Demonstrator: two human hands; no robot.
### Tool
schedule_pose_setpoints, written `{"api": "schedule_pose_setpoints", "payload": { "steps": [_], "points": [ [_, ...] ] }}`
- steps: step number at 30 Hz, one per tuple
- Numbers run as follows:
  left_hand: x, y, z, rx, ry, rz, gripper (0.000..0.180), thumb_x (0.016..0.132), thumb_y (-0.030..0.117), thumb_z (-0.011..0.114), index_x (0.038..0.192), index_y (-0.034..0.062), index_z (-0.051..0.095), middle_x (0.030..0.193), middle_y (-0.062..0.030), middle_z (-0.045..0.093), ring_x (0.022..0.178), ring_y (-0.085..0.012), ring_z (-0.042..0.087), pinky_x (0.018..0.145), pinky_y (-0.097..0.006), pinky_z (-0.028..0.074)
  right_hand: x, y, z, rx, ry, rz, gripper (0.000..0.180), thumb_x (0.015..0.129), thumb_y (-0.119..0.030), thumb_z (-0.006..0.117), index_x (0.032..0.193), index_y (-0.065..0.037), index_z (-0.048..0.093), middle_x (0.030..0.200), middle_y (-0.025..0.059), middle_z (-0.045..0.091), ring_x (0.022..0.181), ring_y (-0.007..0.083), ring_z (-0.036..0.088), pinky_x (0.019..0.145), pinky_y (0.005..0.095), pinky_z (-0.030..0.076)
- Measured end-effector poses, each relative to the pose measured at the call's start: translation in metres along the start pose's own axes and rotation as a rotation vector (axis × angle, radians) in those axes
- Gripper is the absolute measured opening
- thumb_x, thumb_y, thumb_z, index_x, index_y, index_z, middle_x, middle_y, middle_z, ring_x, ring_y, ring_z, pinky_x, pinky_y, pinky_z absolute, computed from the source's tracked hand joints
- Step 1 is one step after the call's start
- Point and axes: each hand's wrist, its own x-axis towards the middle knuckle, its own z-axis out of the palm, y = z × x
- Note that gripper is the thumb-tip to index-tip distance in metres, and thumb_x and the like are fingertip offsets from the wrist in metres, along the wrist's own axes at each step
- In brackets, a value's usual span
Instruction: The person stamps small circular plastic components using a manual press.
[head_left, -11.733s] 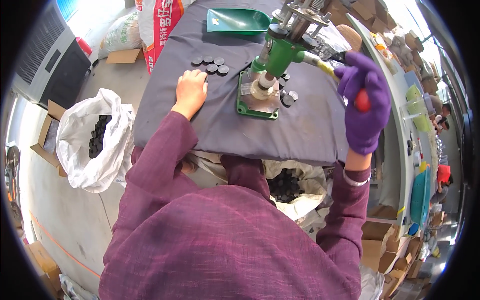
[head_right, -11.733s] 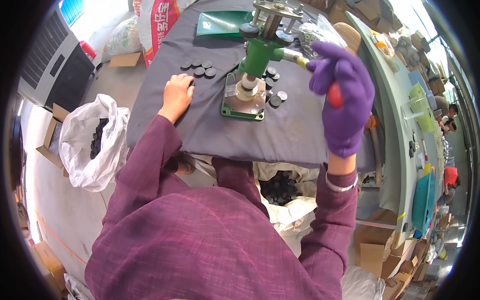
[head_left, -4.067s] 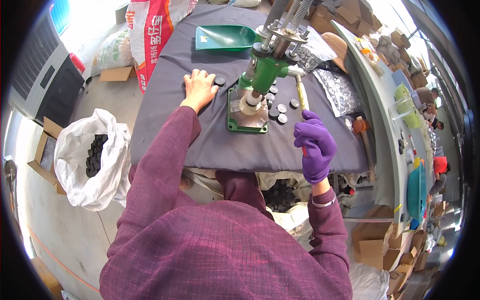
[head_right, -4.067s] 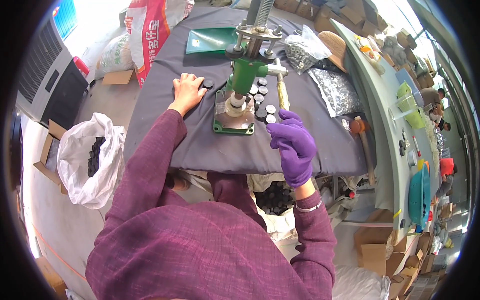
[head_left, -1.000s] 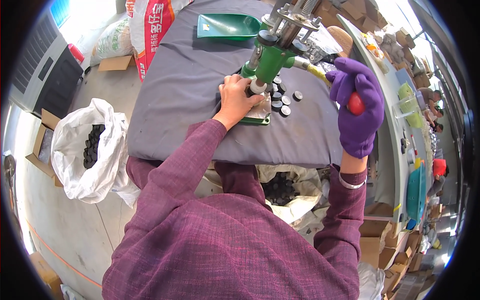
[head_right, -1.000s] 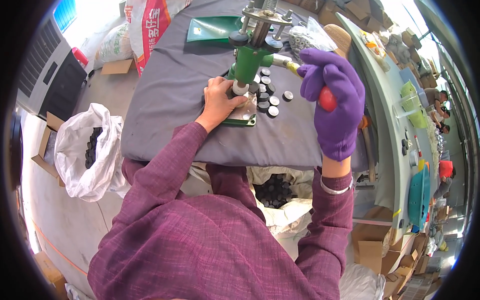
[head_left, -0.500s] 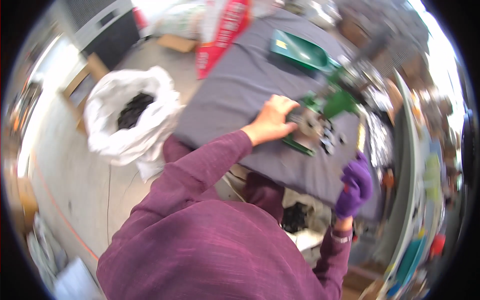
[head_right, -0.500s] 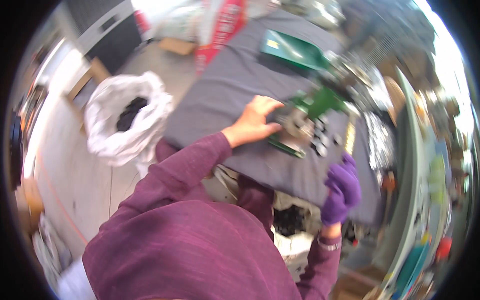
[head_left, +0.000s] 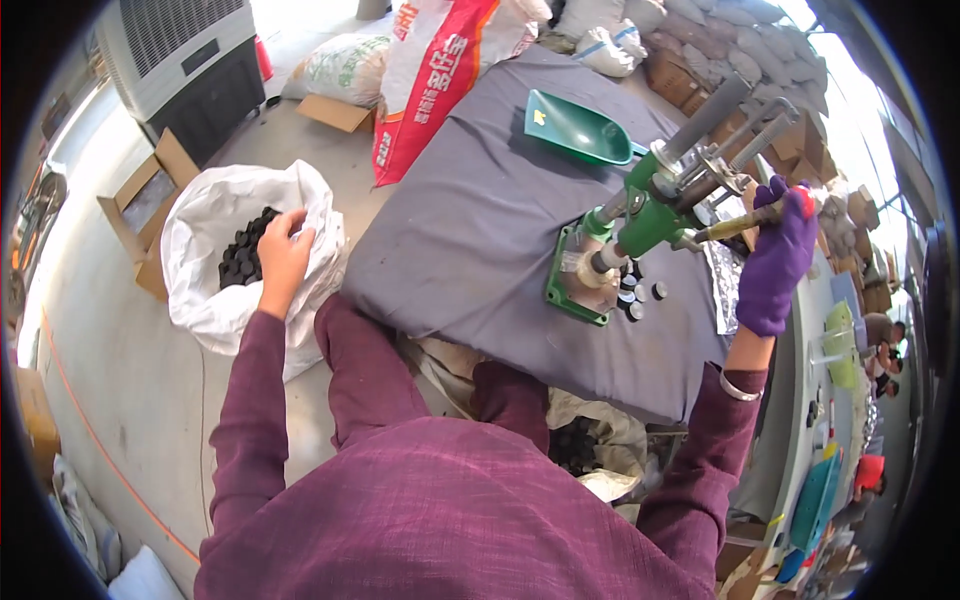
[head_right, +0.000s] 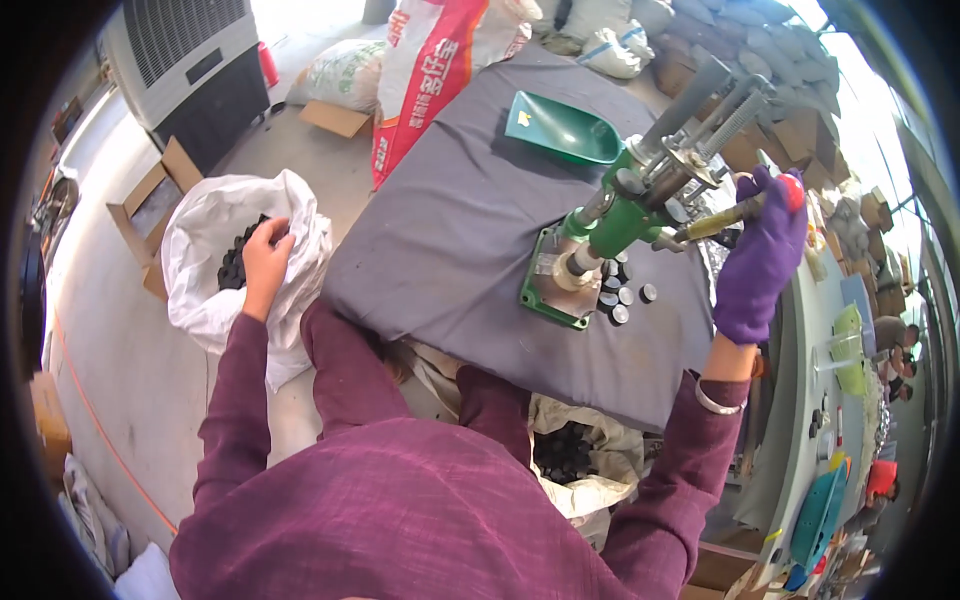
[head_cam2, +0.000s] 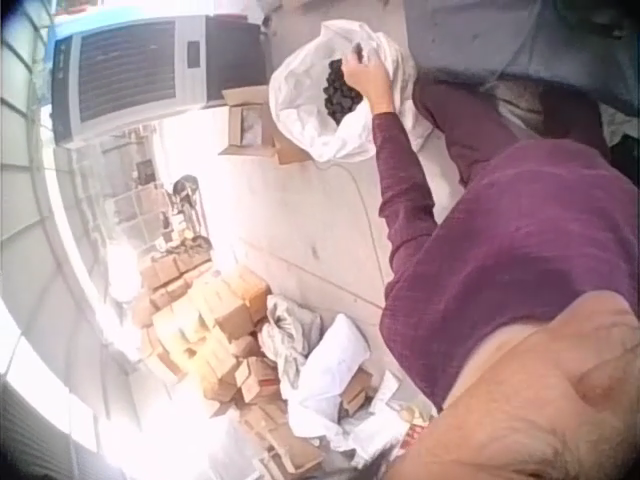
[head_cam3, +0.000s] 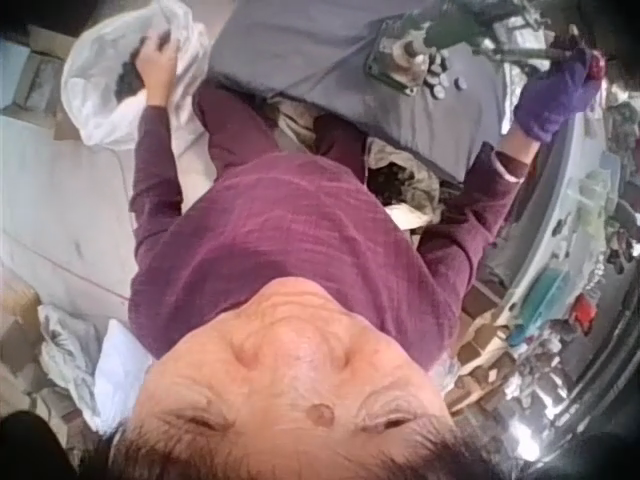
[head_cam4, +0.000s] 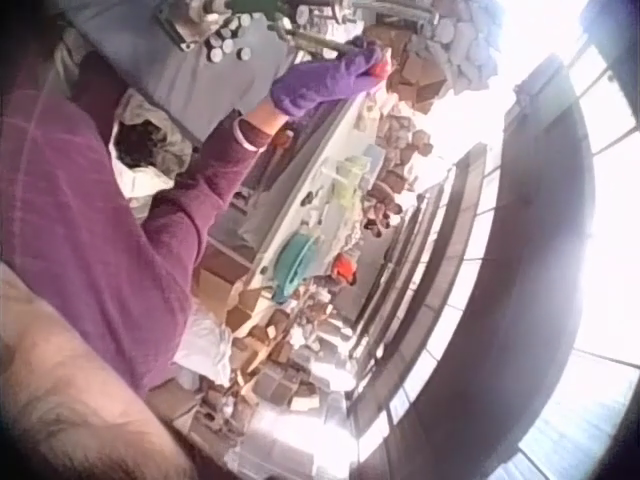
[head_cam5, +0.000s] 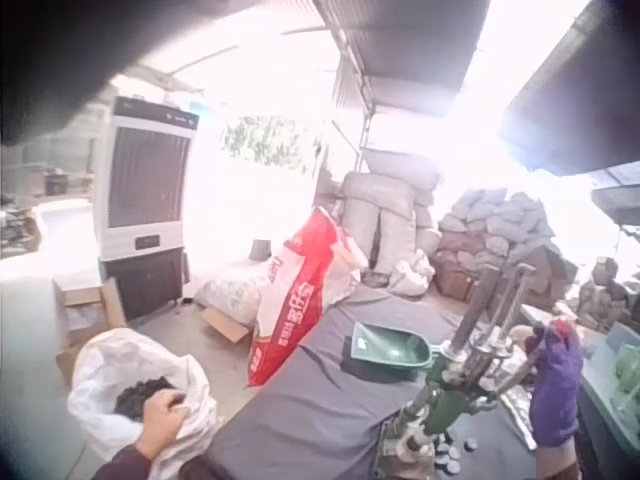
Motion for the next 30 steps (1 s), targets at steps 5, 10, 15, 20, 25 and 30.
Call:
{"api": "schedule_pose_setpoints", "payload": {
  "steps": [5, 10, 15, 20, 25, 30],
  "points": [
    [-0.029, 0.012, -0.004, 0.009, 0.042, 0.009, 0.026, 0.077, 0.006, 0.065, 0.103, 0.0022, 0.066, 0.100, -0.0137, 0.066, 0.095, -0.0273, 0.062, 0.084, -0.036, 0.049, -0.053, -0.013, 0.054, -0.879, 0.122, -0.988, 0.053, 0.077, 0.005, 0.065, 0.129, 0.004, 0.052, 0.130, 0.0180, 0.056, 0.118, 0.0294, 0.055, 0.102, 0.0383, 0.042],
    [-0.044, 0.021, -0.016, -0.055, -0.005, -0.019, 0.025, 0.078, 0.003, 0.064, 0.103, 0.0004, 0.064, 0.100, -0.0144, 0.064, 0.095, -0.0285, 0.061, 0.083, -0.035, 0.047, -0.094, 0.082, 0.165, -0.516, -0.345, -0.301, 0.056, 0.079, -0.013, 0.073, 0.130, -0.003, 0.053, 0.099, 0.0120, 0.069, 0.083, 0.0201, 0.066, 0.075, 0.0320, 0.051],
    [-0.078, 0.017, -0.040, -0.127, 0.006, -0.090, 0.021, 0.080, 0.001, 0.062, 0.100, 0.0005, 0.065, 0.092, -0.0116, 0.065, 0.085, -0.0251, 0.062, 0.076, -0.033, 0.047, -0.044, 0.240, 0.191, 0.010, -0.134, 0.665, 0.070, 0.090, -0.015, 0.067, 0.148, -0.010, 0.029, 0.074, 0.0039, 0.054, 0.055, 0.0109, 0.046, 0.046, 0.0252, 0.036],
    [-0.133, -0.010, -0.082, -0.131, 0.040, -0.256, 0.020, 0.081, -0.001, 0.061, 0.101, -0.0007, 0.064, 0.091, -0.0076, 0.066, 0.079, -0.0155, 0.059, 0.073, -0.029, 0.046, -0.036, 0.310, 0.197, -0.158, -0.050, 0.778, 0.064, 0.092, -0.028, 0.062, 0.144, -0.008, 0.030, 0.071, 0.0023, 0.052, 0.049, 0.0123, 0.043, 0.042, 0.0263, 0.032],
    [-0.142, -0.021, -0.071, -0.483, 0.112, -0.494, 0.018, 0.087, -0.001, 0.059, 0.105, -0.0024, 0.063, 0.091, -0.0048, 0.067, 0.082, -0.0099, 0.059, 0.076, -0.024, 0.047, -0.011, 0.388, 0.153, -0.626, 0.098, 0.434, 0.032, 0.092, -0.031, 0.061, 0.086, 0.000, 0.061, 0.067, 0.0041, 0.057, 0.050, 0.0139, 0.053, 0.044, 0.0284, 0.041],
    [-0.126, 0.002, -0.086, -0.382, 0.149, -0.505, 0.017, 0.087, 0.001, 0.061, 0.104, -0.0026, 0.064, 0.088, -0.0053, 0.067, 0.082, -0.0103, 0.060, 0.076, -0.024, 0.047, -0.076, 0.348, 0.209, -0.474, 0.039, 0.556, 0.024, 0.087, -0.024, 0.066, 0.093, 0.000, 0.068, 0.075, 0.0090, 0.066, 0.066, 0.0160, 0.059, 0.062, 0.0310, 0.047]
  ]
}}
